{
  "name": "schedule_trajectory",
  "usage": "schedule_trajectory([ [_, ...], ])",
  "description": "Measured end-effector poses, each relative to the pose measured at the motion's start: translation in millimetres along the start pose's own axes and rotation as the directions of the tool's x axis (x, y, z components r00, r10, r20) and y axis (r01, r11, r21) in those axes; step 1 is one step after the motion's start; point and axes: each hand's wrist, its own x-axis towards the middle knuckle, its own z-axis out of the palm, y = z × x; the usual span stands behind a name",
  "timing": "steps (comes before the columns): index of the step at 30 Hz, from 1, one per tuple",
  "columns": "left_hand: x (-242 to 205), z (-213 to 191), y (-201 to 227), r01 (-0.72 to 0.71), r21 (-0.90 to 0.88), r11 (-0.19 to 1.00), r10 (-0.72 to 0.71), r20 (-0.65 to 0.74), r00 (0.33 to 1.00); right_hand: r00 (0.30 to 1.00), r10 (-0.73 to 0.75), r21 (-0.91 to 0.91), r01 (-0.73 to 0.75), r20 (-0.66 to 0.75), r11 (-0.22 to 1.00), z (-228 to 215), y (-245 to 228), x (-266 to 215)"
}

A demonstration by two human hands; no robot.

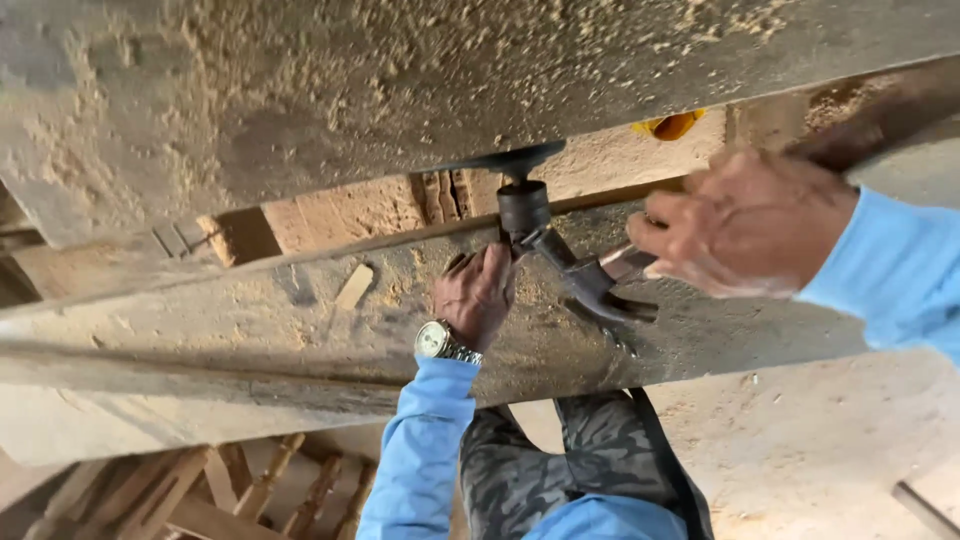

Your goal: The person uses a hammer to repeatedly strike a drill bit that is held against a wooden beam. The person adjusts the position of the drill bit and continues hammering it into place.

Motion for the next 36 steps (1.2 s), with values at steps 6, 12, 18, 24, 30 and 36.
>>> schedule_trajectory([
  [6,-20,28,5,0.114,-0.003,0.994,-0.114,-0.015,0.993,0.905,-0.261,-0.298,0.365,0.336,0.882,-1,4,4],
  [12,-31,54,18,0.321,0.127,0.939,-0.307,-0.12,0.944,0.933,0.334,0.266,-0.291,-0.133,0.919,33,-36,-31],
  [18,-19,20,10,0.274,0.137,0.952,-0.278,0.014,0.96,0.85,0.522,0.503,-0.418,-0.077,0.756,46,-87,-48],
  [24,-6,3,14,0.184,0.199,0.963,-0.183,-0.022,0.983,0.598,0.784,0.859,-0.299,-0.17,0.415,83,-173,-21],
  [30,-8,15,7,0.076,0.204,0.976,-0.05,-0.129,0.99,0.334,0.603,0.384,0.531,0.724,-0.755,63,-286,90],
  [36,-1,11,7,0.03,0.228,0.973,0.007,-0.163,0.987,0.221,0.539,0.261,0.689,0.813,-0.676,12,-255,152],
])
